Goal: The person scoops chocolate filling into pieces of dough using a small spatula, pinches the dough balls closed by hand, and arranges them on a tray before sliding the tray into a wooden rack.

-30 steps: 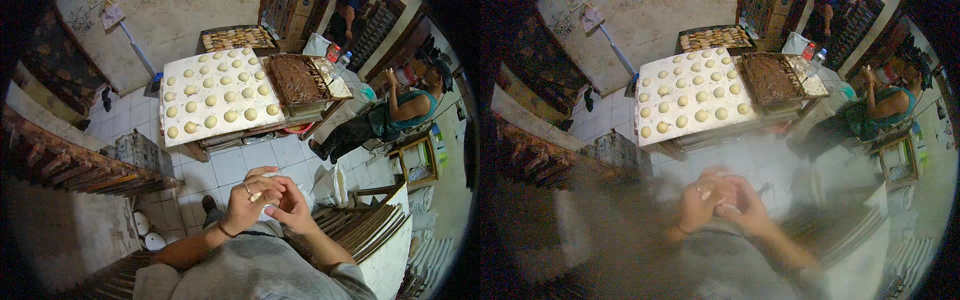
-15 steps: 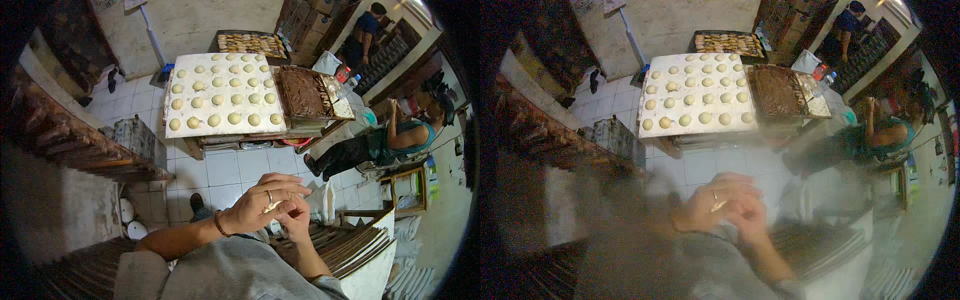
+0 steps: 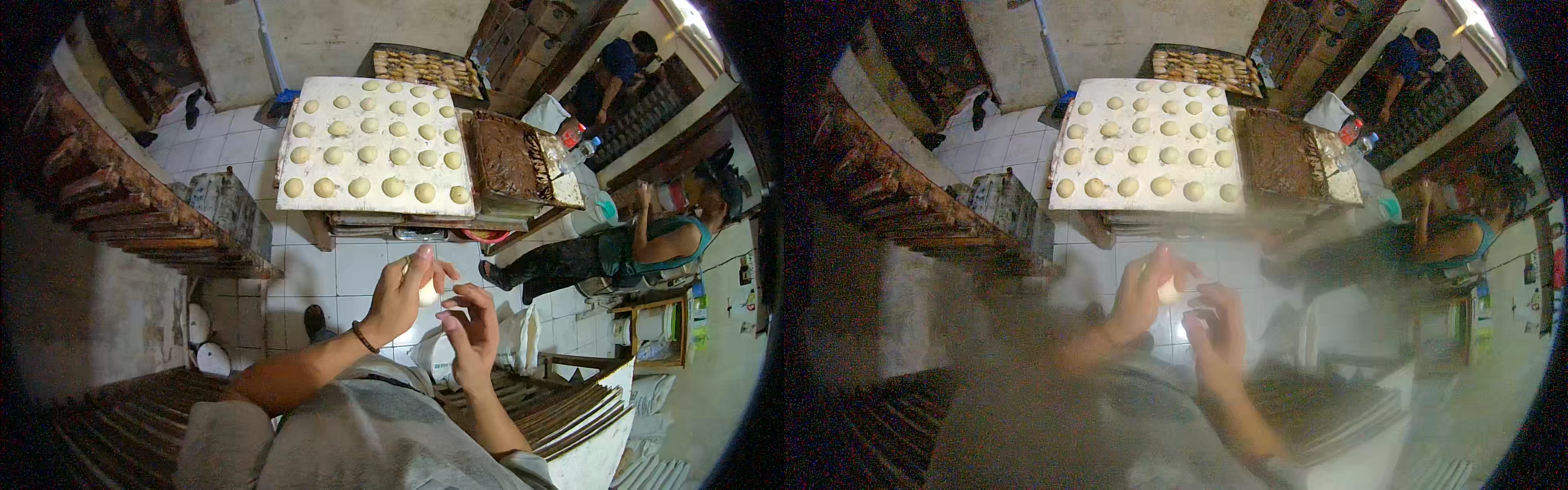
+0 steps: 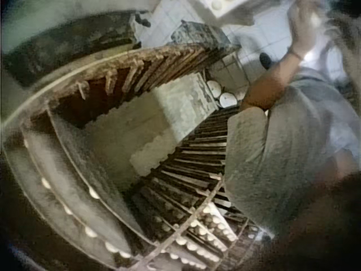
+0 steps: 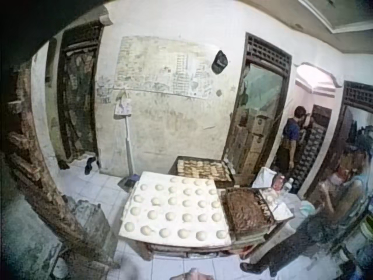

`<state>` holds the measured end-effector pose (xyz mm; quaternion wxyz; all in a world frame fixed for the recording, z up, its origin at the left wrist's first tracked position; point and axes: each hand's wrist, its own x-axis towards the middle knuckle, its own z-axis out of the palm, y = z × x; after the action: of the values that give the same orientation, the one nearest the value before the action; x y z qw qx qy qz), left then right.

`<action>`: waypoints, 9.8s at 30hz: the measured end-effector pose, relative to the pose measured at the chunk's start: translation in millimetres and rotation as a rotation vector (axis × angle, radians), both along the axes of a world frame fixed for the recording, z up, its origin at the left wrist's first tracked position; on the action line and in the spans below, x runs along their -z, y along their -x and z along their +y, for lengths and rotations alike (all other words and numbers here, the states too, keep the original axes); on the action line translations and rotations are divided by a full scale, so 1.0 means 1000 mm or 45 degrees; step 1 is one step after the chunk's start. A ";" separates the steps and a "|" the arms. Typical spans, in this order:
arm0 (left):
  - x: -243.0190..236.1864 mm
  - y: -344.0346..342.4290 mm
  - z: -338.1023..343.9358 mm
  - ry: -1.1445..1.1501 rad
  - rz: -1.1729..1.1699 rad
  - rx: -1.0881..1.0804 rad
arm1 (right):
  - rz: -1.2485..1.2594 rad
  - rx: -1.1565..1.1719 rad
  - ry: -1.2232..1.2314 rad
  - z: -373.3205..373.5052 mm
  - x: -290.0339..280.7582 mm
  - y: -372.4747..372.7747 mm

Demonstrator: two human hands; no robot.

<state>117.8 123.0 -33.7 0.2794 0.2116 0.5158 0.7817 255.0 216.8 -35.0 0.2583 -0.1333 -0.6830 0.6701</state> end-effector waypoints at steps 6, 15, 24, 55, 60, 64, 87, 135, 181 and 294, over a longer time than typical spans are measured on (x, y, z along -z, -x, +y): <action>0.007 -0.010 -0.009 -0.095 0.039 0.215 | -0.151 -0.015 0.212 -0.001 0.001 0.019; 0.027 -0.026 -0.029 -0.329 -0.812 0.191 | -0.206 -0.110 -0.660 0.001 -0.024 0.019; 0.022 -0.016 -0.047 -0.206 -0.579 -0.090 | -0.155 -0.303 -0.837 -0.006 -0.037 0.050; 0.137 0.256 -0.159 0.067 -0.691 -0.416 | -0.637 -0.783 0.357 -0.088 0.109 0.372; 0.128 0.340 -0.147 0.255 -0.791 -0.360 | -0.353 -0.765 -0.148 -0.051 0.101 0.454; 0.103 0.393 -0.114 0.556 -0.514 -0.387 | -0.300 -1.052 -0.616 -0.023 0.097 0.521; 0.281 0.237 -0.285 1.105 -1.132 -1.000 | 0.072 -0.442 -1.406 0.072 0.282 0.952; 0.198 0.519 -0.066 1.475 0.751 -0.211 | -0.912 -0.546 -1.209 0.076 0.195 0.685; 0.219 0.356 0.046 1.143 0.984 0.389 | -1.187 -0.454 -1.188 0.122 0.188 0.393; 0.332 0.358 -0.189 1.298 -0.251 -0.540 | -0.419 -0.309 -0.921 0.122 0.138 0.602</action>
<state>-239.9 -66.2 -365.5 0.2299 -0.1325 0.8312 0.4886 -346.6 338.4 -172.9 0.0950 -0.0576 -0.9174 0.3822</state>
